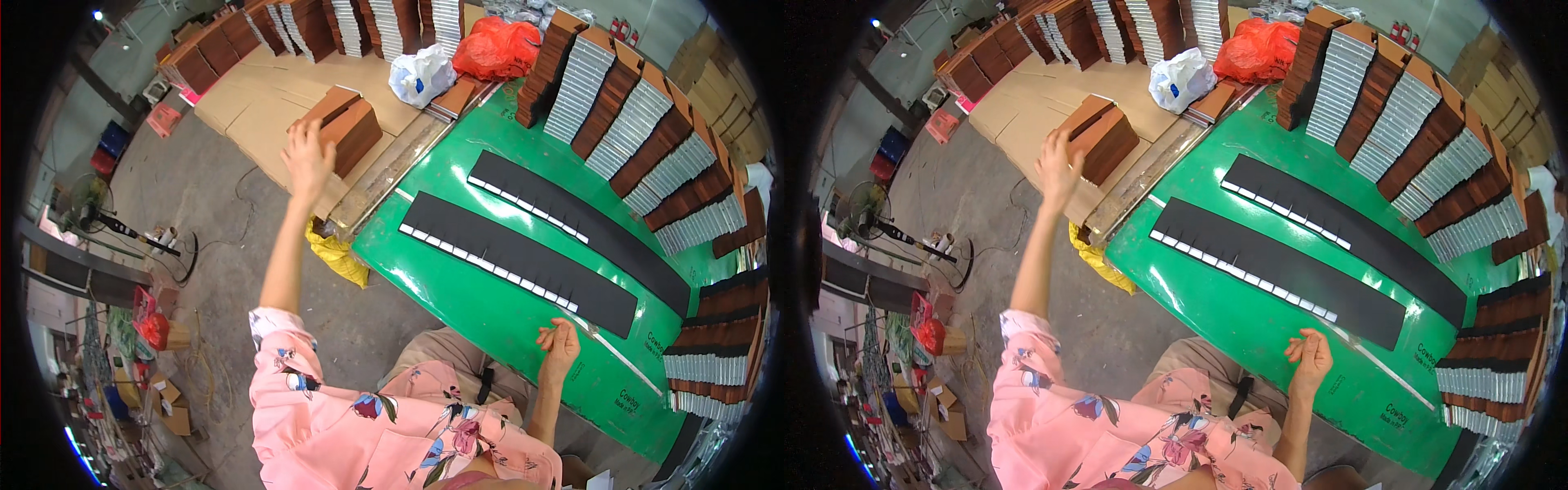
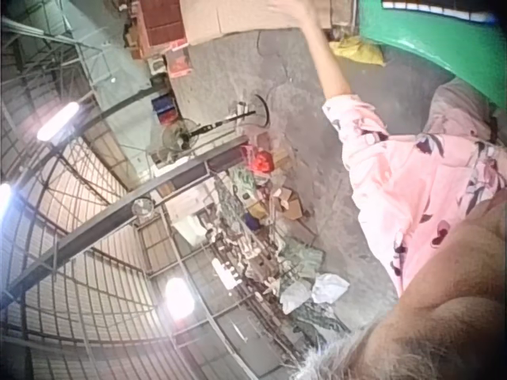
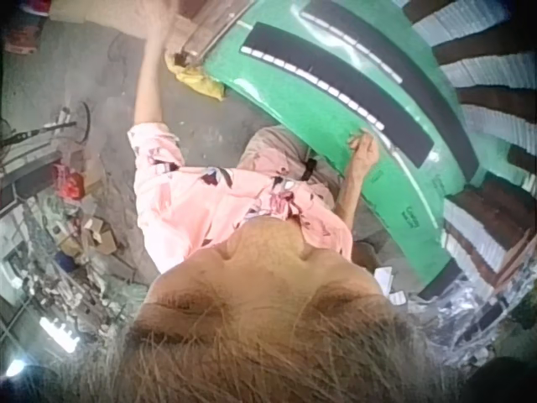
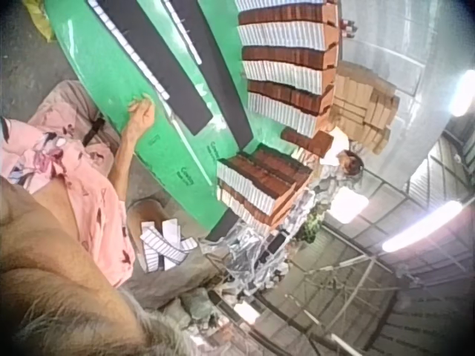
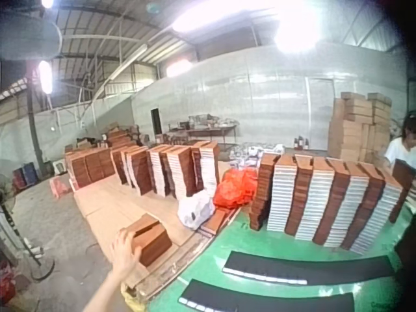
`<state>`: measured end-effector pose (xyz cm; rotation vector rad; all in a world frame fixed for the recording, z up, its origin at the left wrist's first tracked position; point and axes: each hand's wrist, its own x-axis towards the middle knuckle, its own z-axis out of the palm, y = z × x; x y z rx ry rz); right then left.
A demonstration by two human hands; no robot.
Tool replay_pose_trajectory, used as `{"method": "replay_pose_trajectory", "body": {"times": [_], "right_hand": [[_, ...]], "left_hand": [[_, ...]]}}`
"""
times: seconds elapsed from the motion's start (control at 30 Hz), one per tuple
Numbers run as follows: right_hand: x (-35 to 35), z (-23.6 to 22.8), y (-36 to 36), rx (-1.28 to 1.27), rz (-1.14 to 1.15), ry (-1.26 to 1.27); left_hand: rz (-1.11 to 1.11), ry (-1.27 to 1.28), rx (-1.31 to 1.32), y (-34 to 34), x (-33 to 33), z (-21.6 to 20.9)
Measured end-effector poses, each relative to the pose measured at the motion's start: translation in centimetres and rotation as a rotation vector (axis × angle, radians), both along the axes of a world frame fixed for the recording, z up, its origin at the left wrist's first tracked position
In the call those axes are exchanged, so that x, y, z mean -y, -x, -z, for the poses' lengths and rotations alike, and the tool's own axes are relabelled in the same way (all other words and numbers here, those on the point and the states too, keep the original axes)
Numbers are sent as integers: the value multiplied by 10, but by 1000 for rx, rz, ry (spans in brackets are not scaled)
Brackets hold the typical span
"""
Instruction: Applying foam strips and labels to small wooden blocks at a manufacturing workstation.
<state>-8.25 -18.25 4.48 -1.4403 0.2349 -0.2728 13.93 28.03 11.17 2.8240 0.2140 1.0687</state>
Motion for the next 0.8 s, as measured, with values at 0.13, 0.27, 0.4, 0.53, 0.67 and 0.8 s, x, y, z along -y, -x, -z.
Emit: {"method": "replay_pose_trajectory", "body": {"times": [0.13, 0.27, 0.4, 0.53, 0.67, 0.8], "right_hand": [[-11, 1, 5, -21, -22, 41], [-18, 6, 17, -35, -2, 51], [-14, 10, 29, -76, 1, 13], [-14, 12, 35, -111, -14, 6], [-36, -6, 24, -70, -223, 74], [-41, -20, 35, -25, -250, -318]], "left_hand": [[-121, 44, -313, -48, -53, -16], [-110, 22, -453, -55, -71, -23], [91, -14, -104, -46, -58, -25], [336, 237, 45, -6, 14, -31], [711, 901, -272, 99, 117, -19], [1037, 708, -414, 172, 224, 27]]}}
